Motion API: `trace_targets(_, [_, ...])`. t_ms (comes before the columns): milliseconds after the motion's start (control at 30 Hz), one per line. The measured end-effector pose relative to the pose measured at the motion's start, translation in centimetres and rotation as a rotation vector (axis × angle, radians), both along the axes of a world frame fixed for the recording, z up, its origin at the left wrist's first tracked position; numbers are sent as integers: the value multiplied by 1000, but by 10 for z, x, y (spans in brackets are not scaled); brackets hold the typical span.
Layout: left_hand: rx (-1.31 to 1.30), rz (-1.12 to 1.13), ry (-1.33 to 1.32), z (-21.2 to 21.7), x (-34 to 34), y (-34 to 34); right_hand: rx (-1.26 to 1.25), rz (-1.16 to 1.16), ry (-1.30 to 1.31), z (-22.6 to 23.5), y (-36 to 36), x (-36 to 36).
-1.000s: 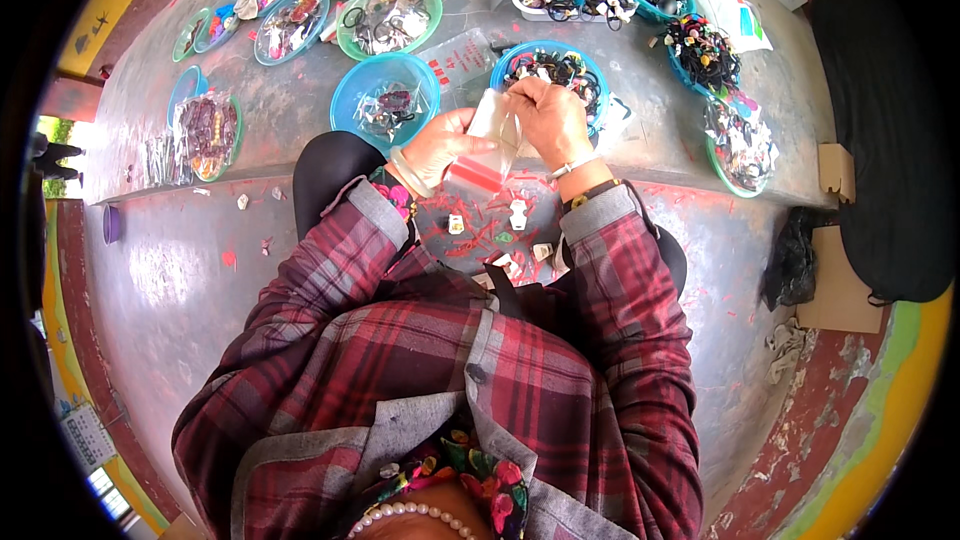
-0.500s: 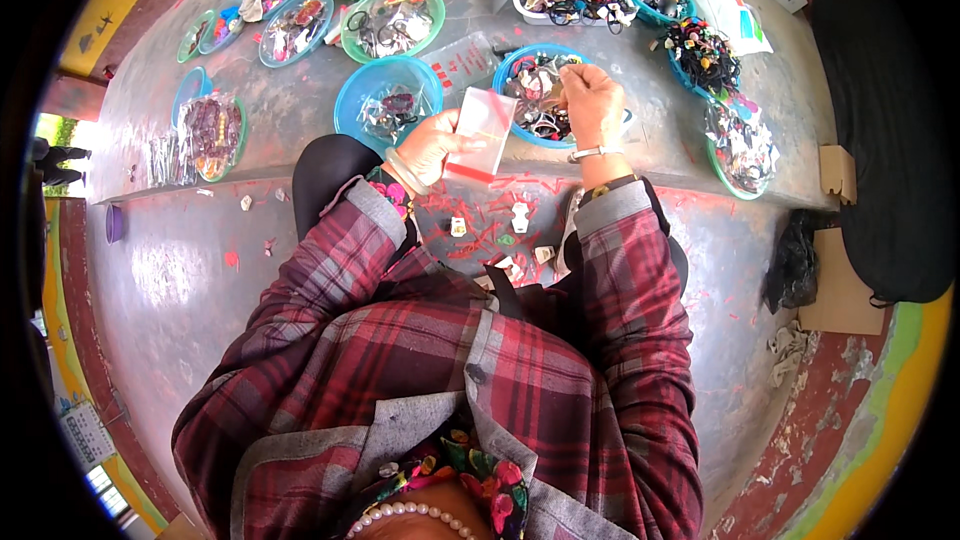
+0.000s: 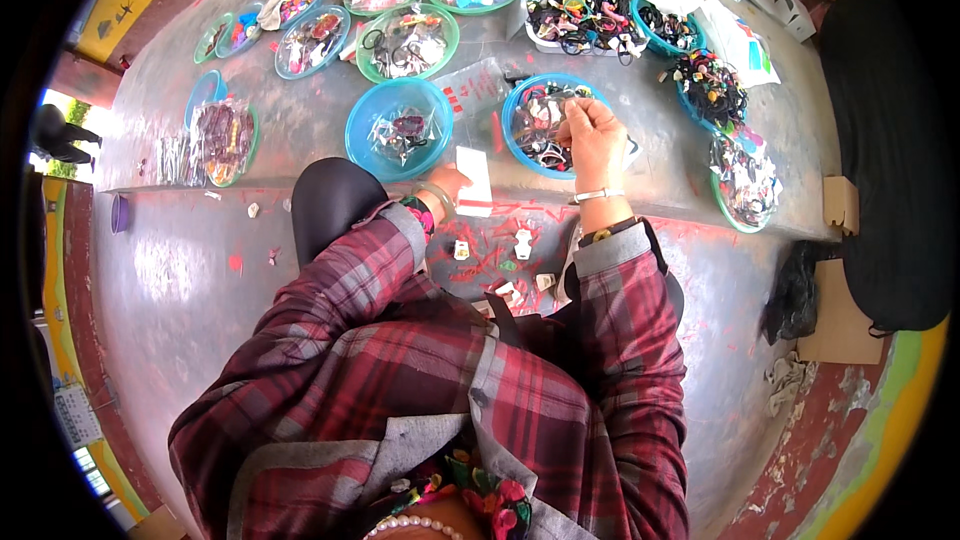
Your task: The person sits on the floor and repeatedly picks small hair accessories from a blue bowl, places them into small plastic bags, and seals them. The person handles the items one by one, transferring them from the bowl to the bags and then placing the filled bags into a larger container.
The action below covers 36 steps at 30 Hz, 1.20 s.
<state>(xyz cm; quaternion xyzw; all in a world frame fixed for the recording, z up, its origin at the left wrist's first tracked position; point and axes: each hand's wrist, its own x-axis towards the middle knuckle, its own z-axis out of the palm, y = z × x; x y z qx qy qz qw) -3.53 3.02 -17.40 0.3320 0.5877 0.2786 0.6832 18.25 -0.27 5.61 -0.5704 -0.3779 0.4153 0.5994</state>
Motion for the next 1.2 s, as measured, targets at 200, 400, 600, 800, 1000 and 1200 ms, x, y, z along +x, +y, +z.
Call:
trace_targets(200, [34, 19, 232, 23, 26, 11, -39, -7, 78, -9, -1, 7])
trace_targets(400, [267, 126, 11, -40, 16, 42, -56, 12, 118, -5, 2, -1])
trace_targets(600, [451, -72, 579, 17, 33, 23, -121, -27, 153, -8, -1, -5])
trace_targets(800, [552, -69, 80, 117, 49, -7, -135, -7, 327, -14, 0, -7])
trace_targets(1000, [596, -131, -409, 191, 51, -25, -274, 52, 683, -18, -3, -11])
trace_targets(1200, [755, -49, -477, 220, 28, -38, -500, 313, 787, -12, -11, -24])
